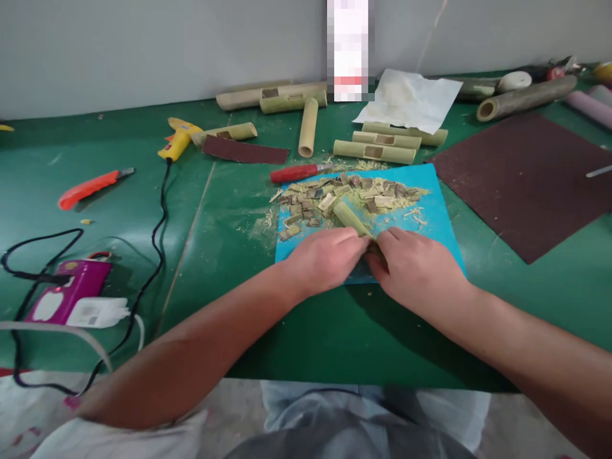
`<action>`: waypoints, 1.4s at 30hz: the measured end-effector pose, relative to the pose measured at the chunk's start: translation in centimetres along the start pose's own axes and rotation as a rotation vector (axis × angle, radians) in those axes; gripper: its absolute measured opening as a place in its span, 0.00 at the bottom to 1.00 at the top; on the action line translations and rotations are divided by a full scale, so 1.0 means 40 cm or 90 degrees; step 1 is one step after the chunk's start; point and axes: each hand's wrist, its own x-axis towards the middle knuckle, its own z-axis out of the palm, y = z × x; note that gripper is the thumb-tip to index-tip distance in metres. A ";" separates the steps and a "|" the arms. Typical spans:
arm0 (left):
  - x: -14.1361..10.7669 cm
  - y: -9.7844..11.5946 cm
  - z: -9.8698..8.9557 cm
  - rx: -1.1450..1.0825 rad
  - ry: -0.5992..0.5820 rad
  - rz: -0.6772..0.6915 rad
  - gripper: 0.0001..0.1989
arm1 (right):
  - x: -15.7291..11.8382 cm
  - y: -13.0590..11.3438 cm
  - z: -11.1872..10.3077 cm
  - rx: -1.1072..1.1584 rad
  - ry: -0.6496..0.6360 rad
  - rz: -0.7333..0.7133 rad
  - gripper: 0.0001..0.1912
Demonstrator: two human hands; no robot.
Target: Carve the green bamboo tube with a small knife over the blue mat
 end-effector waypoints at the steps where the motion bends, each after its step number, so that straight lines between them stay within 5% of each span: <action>1: 0.000 -0.003 0.001 -0.001 0.019 -0.004 0.18 | 0.000 0.000 0.000 0.000 0.002 0.002 0.14; 4: -0.001 -0.014 0.004 0.011 0.114 -0.060 0.16 | -0.002 0.001 0.001 -0.002 0.009 0.014 0.13; 8: -0.007 -0.017 0.005 -0.021 0.041 -0.029 0.16 | -0.004 0.001 0.001 -0.005 -0.004 0.005 0.13; 13: -0.002 -0.025 0.002 0.001 0.105 -0.120 0.14 | -0.003 0.001 0.001 -0.009 0.012 0.006 0.13; 17: -0.002 -0.017 0.004 -0.019 0.052 -0.064 0.15 | -0.001 0.000 -0.001 -0.010 0.000 -0.005 0.13; 21: -0.002 -0.010 0.003 -0.005 0.097 -0.102 0.14 | -0.001 0.001 -0.003 -0.005 -0.001 0.014 0.13; 25: -0.002 -0.007 -0.001 -0.025 0.032 -0.051 0.15 | -0.003 0.001 0.000 -0.001 0.007 0.005 0.13; 29: 0.001 -0.016 -0.002 -0.001 0.097 -0.089 0.14 | -0.003 0.001 0.000 -0.003 0.010 0.020 0.13; 34: 0.001 -0.012 -0.001 -0.017 0.032 -0.046 0.15 | -0.004 0.000 -0.001 0.004 0.009 0.007 0.13; 38: 0.001 -0.008 -0.001 0.004 0.072 -0.097 0.14 | -0.003 -0.001 -0.005 0.007 0.006 0.020 0.12; 42: 0.001 -0.004 -0.002 -0.022 0.011 -0.055 0.15 | -0.003 -0.001 -0.004 0.007 -0.007 0.011 0.12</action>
